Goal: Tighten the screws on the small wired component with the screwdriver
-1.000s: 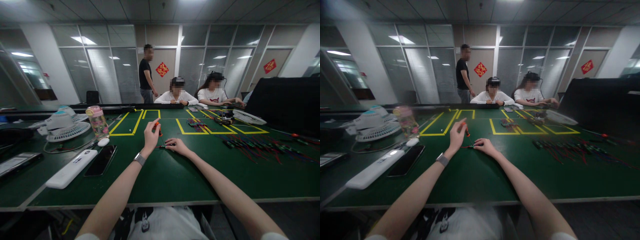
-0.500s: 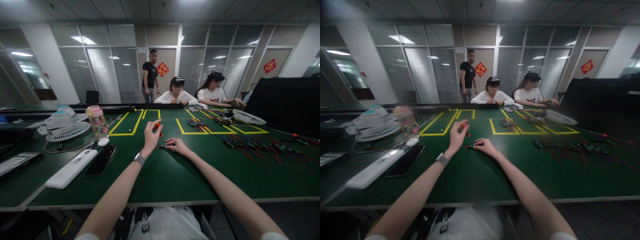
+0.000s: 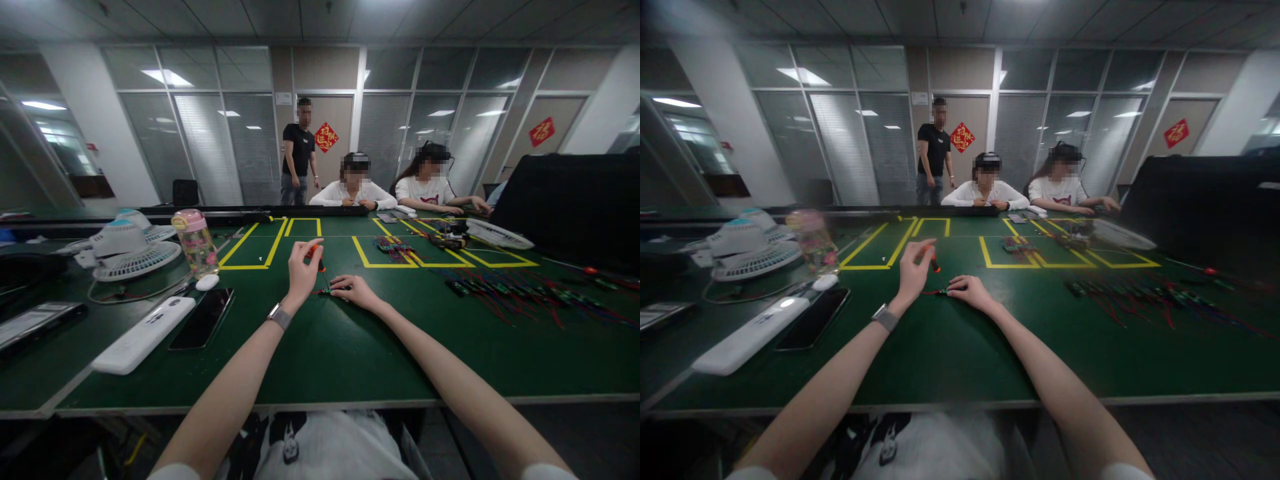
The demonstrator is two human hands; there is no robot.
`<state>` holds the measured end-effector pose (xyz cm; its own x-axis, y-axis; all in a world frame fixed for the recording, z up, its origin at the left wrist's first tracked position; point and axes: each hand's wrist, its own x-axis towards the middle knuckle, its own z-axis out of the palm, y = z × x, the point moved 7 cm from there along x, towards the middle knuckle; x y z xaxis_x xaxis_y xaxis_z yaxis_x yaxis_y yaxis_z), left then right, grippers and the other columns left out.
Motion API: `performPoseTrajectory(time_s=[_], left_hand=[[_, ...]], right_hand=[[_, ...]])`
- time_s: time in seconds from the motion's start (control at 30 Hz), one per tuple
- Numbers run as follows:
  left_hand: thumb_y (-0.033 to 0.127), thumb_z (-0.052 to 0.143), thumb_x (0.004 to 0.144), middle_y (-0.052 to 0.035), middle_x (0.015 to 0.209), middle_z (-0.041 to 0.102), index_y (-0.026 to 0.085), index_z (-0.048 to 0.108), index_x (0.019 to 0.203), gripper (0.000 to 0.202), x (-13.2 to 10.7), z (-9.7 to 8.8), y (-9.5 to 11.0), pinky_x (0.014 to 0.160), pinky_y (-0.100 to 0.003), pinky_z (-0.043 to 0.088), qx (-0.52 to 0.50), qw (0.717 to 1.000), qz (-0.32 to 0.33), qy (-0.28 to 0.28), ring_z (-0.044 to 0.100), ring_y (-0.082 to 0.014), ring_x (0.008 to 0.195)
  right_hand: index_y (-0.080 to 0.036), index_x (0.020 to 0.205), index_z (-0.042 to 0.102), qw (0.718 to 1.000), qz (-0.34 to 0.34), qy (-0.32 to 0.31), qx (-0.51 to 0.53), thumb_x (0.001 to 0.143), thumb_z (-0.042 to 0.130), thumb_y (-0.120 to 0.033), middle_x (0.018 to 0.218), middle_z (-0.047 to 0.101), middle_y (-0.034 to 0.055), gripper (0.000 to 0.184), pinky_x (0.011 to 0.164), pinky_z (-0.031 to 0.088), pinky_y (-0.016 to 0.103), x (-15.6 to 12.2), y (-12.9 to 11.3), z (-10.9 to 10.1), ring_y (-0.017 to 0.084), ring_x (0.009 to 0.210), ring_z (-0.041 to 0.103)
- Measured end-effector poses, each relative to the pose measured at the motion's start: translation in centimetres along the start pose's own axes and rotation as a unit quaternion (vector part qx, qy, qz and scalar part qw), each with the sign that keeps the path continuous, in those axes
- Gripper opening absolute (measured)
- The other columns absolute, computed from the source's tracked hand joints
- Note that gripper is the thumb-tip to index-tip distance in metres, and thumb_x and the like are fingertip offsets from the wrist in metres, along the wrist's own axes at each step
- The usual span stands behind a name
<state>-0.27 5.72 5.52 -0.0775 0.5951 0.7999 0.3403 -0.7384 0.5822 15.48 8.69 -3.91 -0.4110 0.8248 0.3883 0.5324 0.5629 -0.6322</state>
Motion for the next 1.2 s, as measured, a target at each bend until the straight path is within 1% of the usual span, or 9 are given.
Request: performPoseTrajectory(time_s=[0.1,0.2,0.37,0.57,0.67,0.8,0.97,1.03,1.2], left_hand=[[0.023,0.041,0.094,-0.0046,0.099,0.059,0.024,0.062,0.118,0.032,0.0,0.2,-0.2,0.08,-0.026,0.046,-0.007,1.0,-0.005,-0.017,0.057,-0.0137,0.088],[0.021,0.041,0.094,-0.0049,0.103,0.06,0.024,0.056,0.125,0.035,0.0,0.6,-0.4,0.081,-0.026,0.047,-0.025,0.999,-0.014,-0.03,0.058,-0.0138,0.091],[0.028,0.056,0.087,-0.0039,0.091,0.055,0.021,0.064,0.113,0.027,0.0,0.1,-0.3,0.074,-0.024,0.048,-0.003,1.0,-0.021,-0.003,0.056,-0.013,0.079],[0.024,0.037,0.096,-0.0062,0.103,0.058,0.024,0.058,0.123,0.034,0.0,0.3,-0.4,0.086,-0.029,0.046,0.004,1.0,-0.024,-0.016,0.057,-0.015,0.093],[0.025,0.044,0.094,-0.0054,0.102,0.059,0.024,0.055,0.125,0.034,-0.1,0.5,-0.4,0.082,-0.028,0.048,-0.011,0.999,-0.019,-0.023,0.058,-0.0143,0.089],[0.031,0.057,0.087,-0.0047,0.095,0.056,0.023,0.063,0.115,0.03,-0.1,0.2,0.0,0.076,-0.027,0.048,0.025,1.0,-0.005,-0.01,0.057,-0.0141,0.081],[0.026,0.037,0.096,-0.0076,0.107,0.058,0.023,0.059,0.122,0.034,0.0,0.1,0.0,0.087,-0.03,0.045,0.028,1.0,-0.007,-0.006,0.057,-0.0161,0.096],[0.024,0.037,0.096,-0.0073,0.11,0.06,0.023,0.057,0.124,0.035,0.0,0.1,0.0,0.089,-0.029,0.044,0.013,1.0,-0.005,-0.007,0.057,-0.0162,0.1],[0.031,0.057,0.087,-0.0044,0.089,0.057,0.021,0.066,0.108,0.025,0.0,-0.4,0.0,0.08,-0.028,0.046,0.06,0.998,-0.013,0.029,0.056,-0.0155,0.082]], right_hand=[[-0.021,0.091,0.077,1.0,-0.002,0.001,0.001,0.077,0.066,-0.035,0.108,0.07,0.0091,0.022,0.095,0.045,0.038,0.0,0.0,0.0,0.024,0.102,0.064],[-0.022,0.092,0.077,1.0,0.001,0.0,0.0,0.077,0.067,-0.035,0.109,0.07,0.0089,0.022,0.094,0.045,0.038,0.0,0.1,0.0,0.025,0.102,0.064],[-0.023,0.091,0.077,1.0,0.0,0.0,-0.002,0.077,0.066,-0.036,0.109,0.07,0.0081,0.022,0.094,0.046,0.038,0.0,0.0,0.0,0.025,0.101,0.064],[-0.023,0.091,0.077,1.0,-0.001,0.001,-0.003,0.077,0.067,-0.036,0.108,0.07,0.0078,0.022,0.094,0.046,0.038,0.0,0.0,-0.1,0.025,0.101,0.064],[-0.023,0.091,0.077,1.0,0.001,0.002,-0.003,0.077,0.067,-0.036,0.108,0.07,0.0079,0.022,0.094,0.046,0.038,0.0,0.0,0.0,0.025,0.101,0.064],[-0.023,0.091,0.077,1.0,0.005,0.001,-0.003,0.077,0.067,-0.036,0.109,0.07,0.0084,0.022,0.094,0.046,0.038,0.0,0.1,0.0,0.025,0.101,0.064],[-0.023,0.091,0.077,1.0,0.001,0.001,-0.007,0.077,0.067,-0.036,0.108,0.07,0.0082,0.022,0.094,0.046,0.038,0.1,0.2,0.0,0.025,0.102,0.064],[-0.023,0.091,0.077,1.0,0.0,0.001,-0.006,0.077,0.067,-0.037,0.108,0.07,0.0082,0.022,0.093,0.046,0.038,0.1,0.3,0.0,0.025,0.101,0.064],[-0.023,0.091,0.077,1.0,-0.001,0.001,-0.002,0.077,0.067,-0.037,0.109,0.07,0.0083,0.023,0.094,0.046,0.039,0.0,0.3,0.0,0.025,0.101,0.064]])
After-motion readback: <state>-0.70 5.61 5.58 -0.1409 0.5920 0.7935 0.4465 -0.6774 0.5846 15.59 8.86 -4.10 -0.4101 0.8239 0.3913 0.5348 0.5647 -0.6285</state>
